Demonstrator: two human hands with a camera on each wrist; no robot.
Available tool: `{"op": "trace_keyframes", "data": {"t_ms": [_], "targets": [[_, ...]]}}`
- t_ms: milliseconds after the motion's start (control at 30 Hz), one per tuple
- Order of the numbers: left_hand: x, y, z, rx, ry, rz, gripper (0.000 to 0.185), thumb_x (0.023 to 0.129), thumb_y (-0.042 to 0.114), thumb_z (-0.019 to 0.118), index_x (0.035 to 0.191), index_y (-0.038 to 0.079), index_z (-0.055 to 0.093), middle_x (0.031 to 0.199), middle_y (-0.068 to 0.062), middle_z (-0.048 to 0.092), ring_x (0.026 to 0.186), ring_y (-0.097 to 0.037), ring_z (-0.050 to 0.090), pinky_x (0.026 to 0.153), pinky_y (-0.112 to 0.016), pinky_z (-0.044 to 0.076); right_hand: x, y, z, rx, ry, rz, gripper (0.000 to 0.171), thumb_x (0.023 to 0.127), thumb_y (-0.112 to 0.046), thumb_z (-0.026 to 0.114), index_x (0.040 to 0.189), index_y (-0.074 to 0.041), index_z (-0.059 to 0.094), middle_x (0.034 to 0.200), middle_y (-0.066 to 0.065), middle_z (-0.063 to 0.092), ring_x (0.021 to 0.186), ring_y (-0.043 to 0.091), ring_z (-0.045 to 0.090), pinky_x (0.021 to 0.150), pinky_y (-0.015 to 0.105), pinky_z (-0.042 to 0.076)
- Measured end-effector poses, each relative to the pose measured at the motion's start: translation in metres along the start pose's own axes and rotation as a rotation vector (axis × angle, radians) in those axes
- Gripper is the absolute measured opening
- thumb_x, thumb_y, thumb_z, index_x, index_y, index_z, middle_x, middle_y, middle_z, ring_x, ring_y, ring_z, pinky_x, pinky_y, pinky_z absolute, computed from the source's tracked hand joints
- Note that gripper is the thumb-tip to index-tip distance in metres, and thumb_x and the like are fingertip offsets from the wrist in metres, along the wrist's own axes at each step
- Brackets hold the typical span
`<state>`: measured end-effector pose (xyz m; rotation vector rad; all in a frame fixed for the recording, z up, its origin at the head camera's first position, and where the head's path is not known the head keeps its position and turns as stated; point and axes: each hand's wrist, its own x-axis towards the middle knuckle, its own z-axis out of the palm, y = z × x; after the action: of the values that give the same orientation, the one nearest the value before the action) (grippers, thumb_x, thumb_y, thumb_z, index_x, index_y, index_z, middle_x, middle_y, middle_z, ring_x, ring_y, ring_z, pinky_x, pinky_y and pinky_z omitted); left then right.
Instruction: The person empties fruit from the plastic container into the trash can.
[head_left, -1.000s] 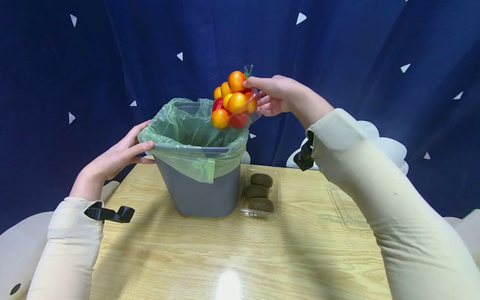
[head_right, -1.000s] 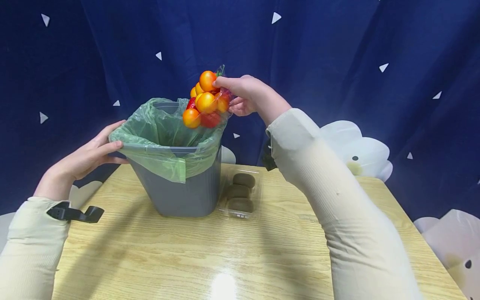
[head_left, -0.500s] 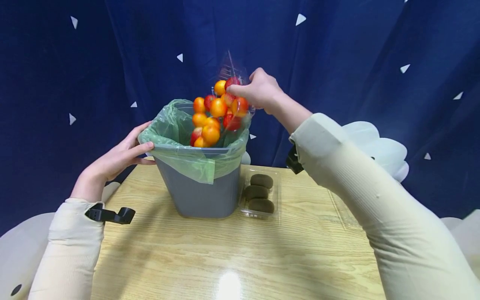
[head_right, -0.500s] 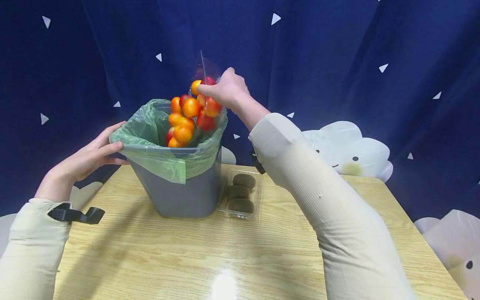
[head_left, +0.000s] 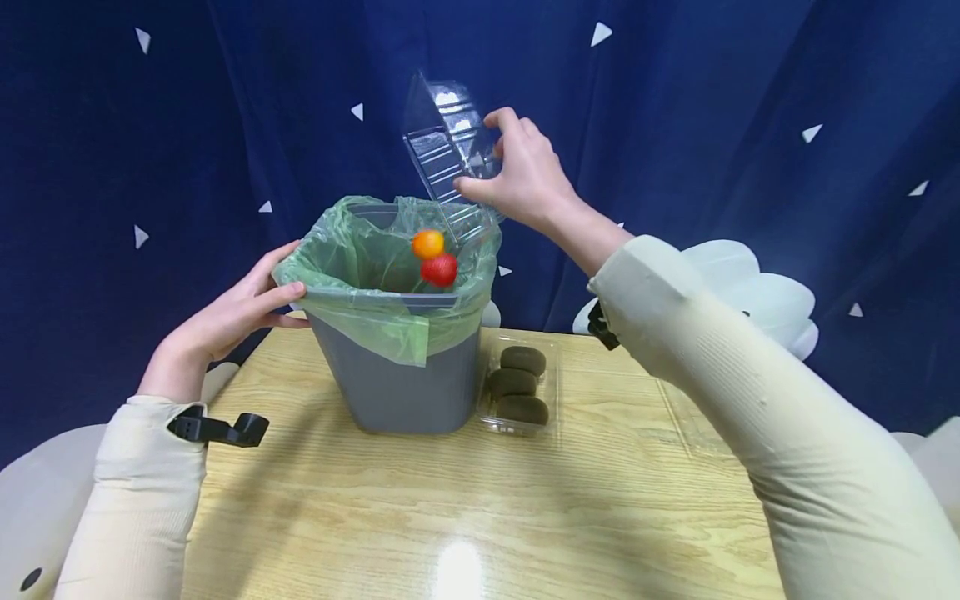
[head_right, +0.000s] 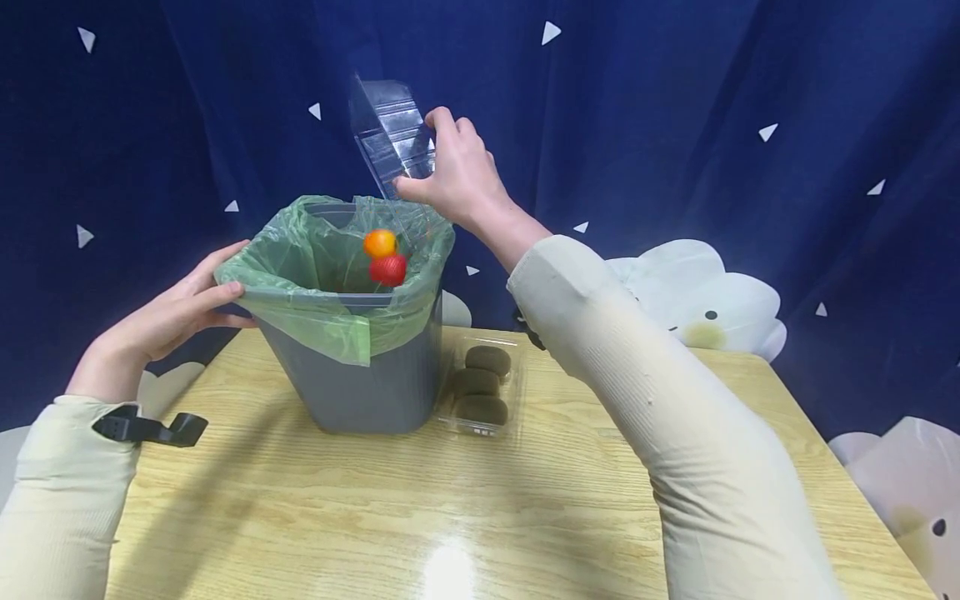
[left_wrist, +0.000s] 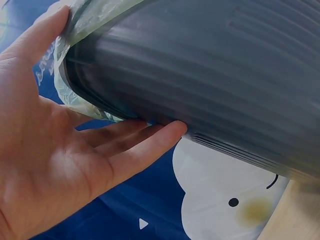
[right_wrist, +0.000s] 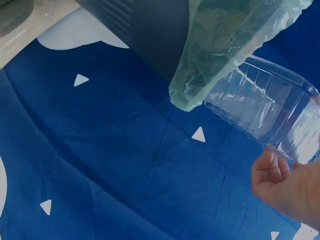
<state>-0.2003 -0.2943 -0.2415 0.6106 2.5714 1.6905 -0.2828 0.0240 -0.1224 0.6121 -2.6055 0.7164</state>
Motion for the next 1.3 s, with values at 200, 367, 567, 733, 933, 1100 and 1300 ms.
{"op": "trace_keyframes", "data": {"t_ms": [200,367,567,733,933,1100,1300], "targets": [[-0.001,0.001,0.000,-0.005,-0.007,0.009,0.060,0.098,0.020,0.039,0.146,0.021,0.004,0.119,0.000,0.041,0.101,-0.003,0.051,0.079,-0.030,0.052,-0.002,0.007,-0.003,0.022,0.013,-0.039,0.074,0.077,-0.040,0.066,0.137,-0.015,0.032,0.119,0.007,0.047,0.101,0.019,0.047,0.085,0.032,0.042],[-0.001,0.002,0.000,0.005,0.000,-0.004,0.060,0.098,0.021,0.039,0.146,0.021,0.004,0.120,-0.001,0.040,0.101,-0.003,0.051,0.080,-0.031,0.052,-0.005,0.014,-0.004,0.046,-0.019,-0.054,0.072,0.079,-0.037,0.064,0.138,-0.014,0.030,0.120,0.008,0.047,0.090,0.016,0.052,0.080,0.028,0.044],[-0.001,0.002,0.000,0.000,-0.001,0.001,0.060,0.098,0.021,0.039,0.146,0.020,0.004,0.119,-0.001,0.041,0.100,-0.003,0.051,0.080,-0.030,0.052,-0.007,0.021,-0.007,0.055,-0.052,-0.049,0.068,0.083,-0.033,0.059,0.140,-0.014,0.028,0.123,0.007,0.048,0.094,0.015,0.054,0.082,0.030,0.046],[-0.001,0.002,0.000,0.003,-0.005,-0.001,0.060,0.098,0.021,0.039,0.146,0.020,0.004,0.119,-0.002,0.040,0.101,-0.003,0.051,0.080,-0.031,0.052,-0.010,0.028,-0.010,0.141,-0.094,-0.003,0.068,0.084,-0.035,0.059,0.141,-0.018,0.026,0.127,0.005,0.048,0.103,0.015,0.056,0.085,0.031,0.047],[0.000,0.001,-0.001,-0.007,-0.008,0.005,0.059,0.098,0.020,0.039,0.146,0.020,0.004,0.118,0.000,0.041,0.100,-0.003,0.052,0.079,-0.030,0.052,-0.012,0.037,-0.016,0.236,-0.115,0.075,0.068,0.085,-0.041,0.057,0.142,-0.023,0.024,0.130,0.002,0.046,0.108,0.013,0.054,0.086,0.032,0.047],[0.001,0.000,0.000,-0.005,-0.006,0.004,0.059,0.098,0.021,0.039,0.146,0.021,0.004,0.118,-0.001,0.041,0.100,-0.003,0.052,0.079,-0.029,0.052,-0.014,0.047,-0.022,0.328,-0.111,0.088,0.063,0.087,-0.037,0.056,0.141,-0.021,0.027,0.129,0.005,0.048,0.100,0.018,0.058,0.084,0.032,0.049],[0.001,-0.001,0.000,-0.004,-0.003,-0.002,0.059,0.098,0.021,0.039,0.146,0.022,0.004,0.120,-0.002,0.039,0.101,-0.003,0.051,0.079,-0.029,0.052,-0.018,0.063,-0.026,0.413,-0.105,0.124,0.059,0.090,-0.031,0.053,0.141,-0.016,0.026,0.129,0.010,0.047,0.103,0.021,0.058,0.085,0.030,0.051]]}}
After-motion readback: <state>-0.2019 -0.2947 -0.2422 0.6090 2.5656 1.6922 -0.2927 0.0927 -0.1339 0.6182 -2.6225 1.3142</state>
